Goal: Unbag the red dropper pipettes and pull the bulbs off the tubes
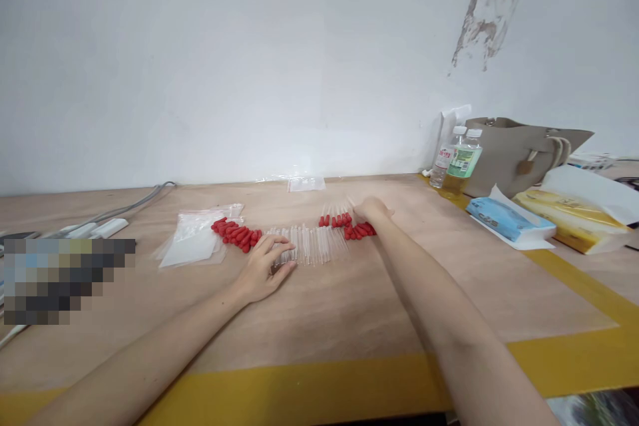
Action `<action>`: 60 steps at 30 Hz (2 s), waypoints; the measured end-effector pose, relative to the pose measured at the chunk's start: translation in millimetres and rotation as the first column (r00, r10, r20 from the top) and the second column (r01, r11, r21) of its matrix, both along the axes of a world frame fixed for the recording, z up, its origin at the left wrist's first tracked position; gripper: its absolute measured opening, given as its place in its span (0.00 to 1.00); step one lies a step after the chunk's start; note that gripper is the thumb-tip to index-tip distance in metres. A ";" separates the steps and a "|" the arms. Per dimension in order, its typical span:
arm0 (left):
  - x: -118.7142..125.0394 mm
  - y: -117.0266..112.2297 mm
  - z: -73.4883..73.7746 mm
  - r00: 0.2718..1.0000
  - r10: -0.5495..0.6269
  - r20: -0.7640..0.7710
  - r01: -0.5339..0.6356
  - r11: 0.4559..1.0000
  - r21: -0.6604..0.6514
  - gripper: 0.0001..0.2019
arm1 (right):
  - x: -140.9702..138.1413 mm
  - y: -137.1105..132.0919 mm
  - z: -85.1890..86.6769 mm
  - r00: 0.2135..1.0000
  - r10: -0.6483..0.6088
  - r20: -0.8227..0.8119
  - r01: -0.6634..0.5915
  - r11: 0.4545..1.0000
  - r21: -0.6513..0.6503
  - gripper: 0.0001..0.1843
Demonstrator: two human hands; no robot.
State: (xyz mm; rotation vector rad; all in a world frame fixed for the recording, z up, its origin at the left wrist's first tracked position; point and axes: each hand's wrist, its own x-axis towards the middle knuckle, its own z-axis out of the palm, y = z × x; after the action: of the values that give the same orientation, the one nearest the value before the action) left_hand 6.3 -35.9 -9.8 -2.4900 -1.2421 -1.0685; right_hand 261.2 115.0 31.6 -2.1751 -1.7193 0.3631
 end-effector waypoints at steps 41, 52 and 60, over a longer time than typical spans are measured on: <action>18.4 -10.3 13.0 0.959 0.022 -0.282 0.027 0.985 0.170 0.09 | -46.9 -126.2 -48.7 0.497 0.688 0.528 -0.746 0.028 0.665 0.07; 11.4 -19.6 13.6 0.975 -0.013 -0.223 0.012 1.000 -0.005 0.12 | -44.1 -125.1 -52.6 0.472 0.652 0.593 -0.733 -0.083 0.675 0.09; 8.4 -21.7 13.6 0.968 -0.039 -0.248 0.044 0.999 0.013 0.11 | -40.1 -124.2 -52.9 0.445 0.596 0.668 -0.753 -0.156 0.640 0.10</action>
State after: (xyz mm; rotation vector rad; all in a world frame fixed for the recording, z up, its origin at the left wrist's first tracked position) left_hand 14.7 -57.6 3.8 -2.5498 -1.1064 -0.7426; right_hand 221.1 -9.2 -21.2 -0.2323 -2.1861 -0.5420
